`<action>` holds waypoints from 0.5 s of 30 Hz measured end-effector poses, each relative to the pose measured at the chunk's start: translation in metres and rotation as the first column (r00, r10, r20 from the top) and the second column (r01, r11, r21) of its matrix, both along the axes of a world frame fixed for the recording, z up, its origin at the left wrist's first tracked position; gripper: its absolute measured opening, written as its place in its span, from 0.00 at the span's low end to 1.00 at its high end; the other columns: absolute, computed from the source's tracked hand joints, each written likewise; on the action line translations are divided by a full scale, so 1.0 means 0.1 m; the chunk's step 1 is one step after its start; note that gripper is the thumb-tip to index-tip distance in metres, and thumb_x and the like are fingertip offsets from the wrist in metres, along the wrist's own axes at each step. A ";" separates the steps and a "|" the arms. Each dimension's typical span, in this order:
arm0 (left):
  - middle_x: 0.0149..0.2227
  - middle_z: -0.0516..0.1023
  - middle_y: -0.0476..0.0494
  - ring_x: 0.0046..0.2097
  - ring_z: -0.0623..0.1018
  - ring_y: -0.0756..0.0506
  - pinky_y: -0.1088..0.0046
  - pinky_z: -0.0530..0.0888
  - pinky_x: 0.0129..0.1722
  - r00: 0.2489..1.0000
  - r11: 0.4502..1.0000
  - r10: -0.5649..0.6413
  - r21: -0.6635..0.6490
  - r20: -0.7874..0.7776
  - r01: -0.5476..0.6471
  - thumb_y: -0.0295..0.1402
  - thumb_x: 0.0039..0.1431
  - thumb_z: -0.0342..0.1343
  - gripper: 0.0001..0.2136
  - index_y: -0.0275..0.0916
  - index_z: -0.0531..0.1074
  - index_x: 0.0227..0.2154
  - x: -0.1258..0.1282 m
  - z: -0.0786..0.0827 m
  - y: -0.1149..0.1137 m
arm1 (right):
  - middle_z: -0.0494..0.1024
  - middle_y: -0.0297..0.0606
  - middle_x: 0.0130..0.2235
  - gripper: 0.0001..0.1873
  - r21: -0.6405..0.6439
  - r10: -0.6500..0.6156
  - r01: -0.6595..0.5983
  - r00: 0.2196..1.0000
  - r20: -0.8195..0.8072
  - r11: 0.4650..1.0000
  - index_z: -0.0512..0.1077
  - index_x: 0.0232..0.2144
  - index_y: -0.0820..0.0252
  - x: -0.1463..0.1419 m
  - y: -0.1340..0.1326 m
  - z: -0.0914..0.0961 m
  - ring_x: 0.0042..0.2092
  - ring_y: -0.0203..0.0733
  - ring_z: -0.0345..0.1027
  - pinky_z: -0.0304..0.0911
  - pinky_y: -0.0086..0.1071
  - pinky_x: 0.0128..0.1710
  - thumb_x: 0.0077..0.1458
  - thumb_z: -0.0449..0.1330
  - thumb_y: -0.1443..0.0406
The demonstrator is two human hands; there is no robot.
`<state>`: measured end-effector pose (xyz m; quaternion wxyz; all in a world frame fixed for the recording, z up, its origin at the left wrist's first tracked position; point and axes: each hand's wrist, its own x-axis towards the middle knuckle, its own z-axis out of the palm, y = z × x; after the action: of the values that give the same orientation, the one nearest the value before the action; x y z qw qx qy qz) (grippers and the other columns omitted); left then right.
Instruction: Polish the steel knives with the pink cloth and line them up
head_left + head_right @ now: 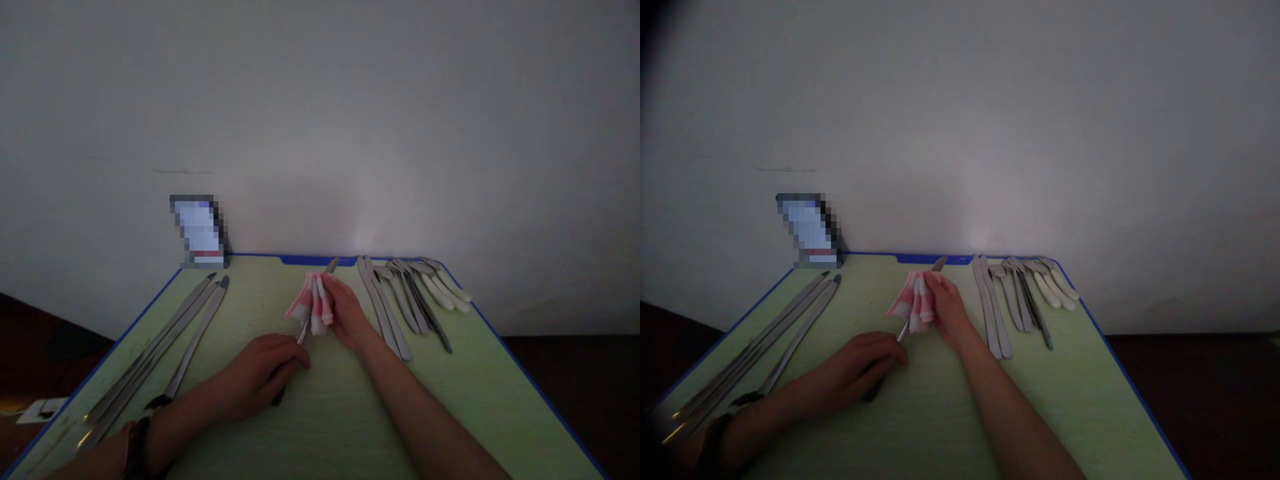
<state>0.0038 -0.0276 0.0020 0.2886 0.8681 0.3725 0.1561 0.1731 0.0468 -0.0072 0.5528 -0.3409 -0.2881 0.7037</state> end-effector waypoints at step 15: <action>0.32 0.70 0.50 0.34 0.71 0.48 0.72 0.67 0.39 0.999 0.999 -0.036 0.021 -0.023 0.037 0.27 0.56 0.52 0.07 0.41 0.68 0.39 -0.02 0.02 -0.03 | 0.74 0.29 0.24 0.10 -0.188 -0.060 0.019 0.975 -0.214 0.982 0.76 0.30 0.61 0.05 0.07 0.00 0.24 0.31 0.62 0.59 0.26 0.25 0.47 0.65 0.59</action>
<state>0.0018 -0.0305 0.0044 0.2779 0.8794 0.3583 0.1448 0.1785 0.0534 -0.0075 0.5613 -0.3167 -0.1519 0.7494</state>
